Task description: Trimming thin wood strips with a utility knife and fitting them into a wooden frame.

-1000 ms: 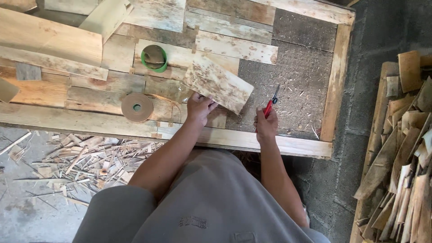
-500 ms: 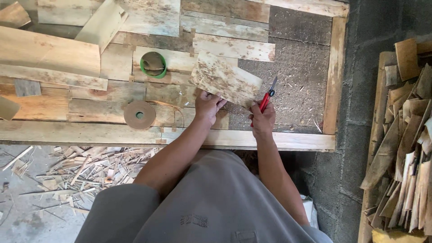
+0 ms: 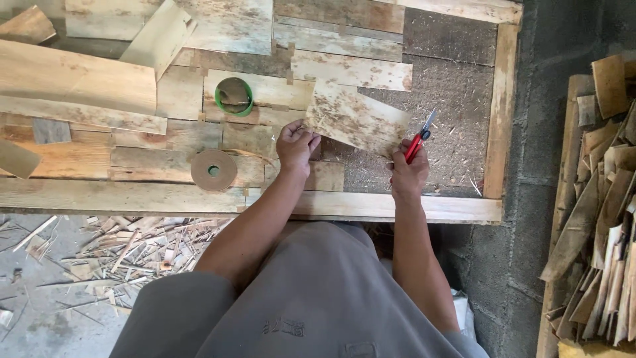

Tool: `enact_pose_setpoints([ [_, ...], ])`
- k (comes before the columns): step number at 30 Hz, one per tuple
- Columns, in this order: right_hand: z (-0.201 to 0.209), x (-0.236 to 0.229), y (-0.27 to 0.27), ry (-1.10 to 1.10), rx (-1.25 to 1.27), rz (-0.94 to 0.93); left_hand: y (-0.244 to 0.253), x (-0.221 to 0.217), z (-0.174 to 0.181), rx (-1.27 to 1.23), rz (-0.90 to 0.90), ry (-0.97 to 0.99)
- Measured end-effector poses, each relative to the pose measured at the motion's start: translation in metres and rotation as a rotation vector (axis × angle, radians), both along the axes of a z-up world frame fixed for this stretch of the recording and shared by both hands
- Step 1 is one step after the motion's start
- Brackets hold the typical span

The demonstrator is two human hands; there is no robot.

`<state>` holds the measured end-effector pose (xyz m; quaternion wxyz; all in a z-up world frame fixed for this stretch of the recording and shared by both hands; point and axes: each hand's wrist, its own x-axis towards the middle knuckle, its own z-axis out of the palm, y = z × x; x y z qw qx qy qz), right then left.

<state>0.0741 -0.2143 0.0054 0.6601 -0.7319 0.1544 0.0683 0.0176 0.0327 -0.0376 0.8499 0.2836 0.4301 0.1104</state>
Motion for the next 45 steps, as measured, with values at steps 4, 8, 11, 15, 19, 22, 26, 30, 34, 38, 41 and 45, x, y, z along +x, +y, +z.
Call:
enact_pose_setpoints([
  [4, -0.014, 0.014, -0.021, -0.032, 0.006, 0.049, -0.001, 0.002, -0.003, 0.086, -0.005, 0.085],
  [8, -0.029, 0.028, -0.042, -0.052, 0.031, 0.077, -0.017, 0.005, -0.036, 0.291, -0.068, 0.015],
  [11, -0.036, 0.038, -0.062, -0.025, 0.031, 0.085, -0.034, 0.004, -0.043, 0.401, -0.141, 0.011],
  [15, -0.062, 0.051, -0.097, 0.000, -0.004, 0.099, -0.054, 0.003, -0.023, 0.519, -0.400, 0.177],
  [19, -0.072, 0.070, -0.124, 0.045, 0.061, 0.073, -0.070, 0.011, -0.028, 0.643, -0.538, 0.161],
  [22, -0.086, 0.091, -0.142, 0.042, 0.036, 0.037, -0.078, 0.016, -0.027, 0.783, -0.530, 0.119],
  [26, -0.088, 0.116, -0.149, 0.067, -0.074, 0.003, -0.075, 0.028, -0.010, 1.306, -0.586, 0.248],
  [30, -0.089, 0.134, -0.144, 0.094, -0.130, 0.019, -0.065, 0.038, -0.012, 1.674, -0.756, 0.184],
  [34, -0.101, 0.146, -0.141, 0.061, -0.023, 0.062, -0.064, 0.049, -0.019, 1.849, -0.935, 0.164],
  [38, -0.087, 0.150, -0.126, 0.095, -0.029, 0.096, -0.066, 0.060, -0.032, 1.880, -1.091, 0.190],
  [41, -0.092, 0.155, -0.124, 0.089, -0.048, 0.117, -0.069, 0.063, -0.032, 1.839, -1.163, 0.217],
  [45, -0.119, 0.161, -0.133, 0.072, -0.037, 0.136, -0.070, 0.065, -0.020, 1.815, -1.262, 0.278],
])
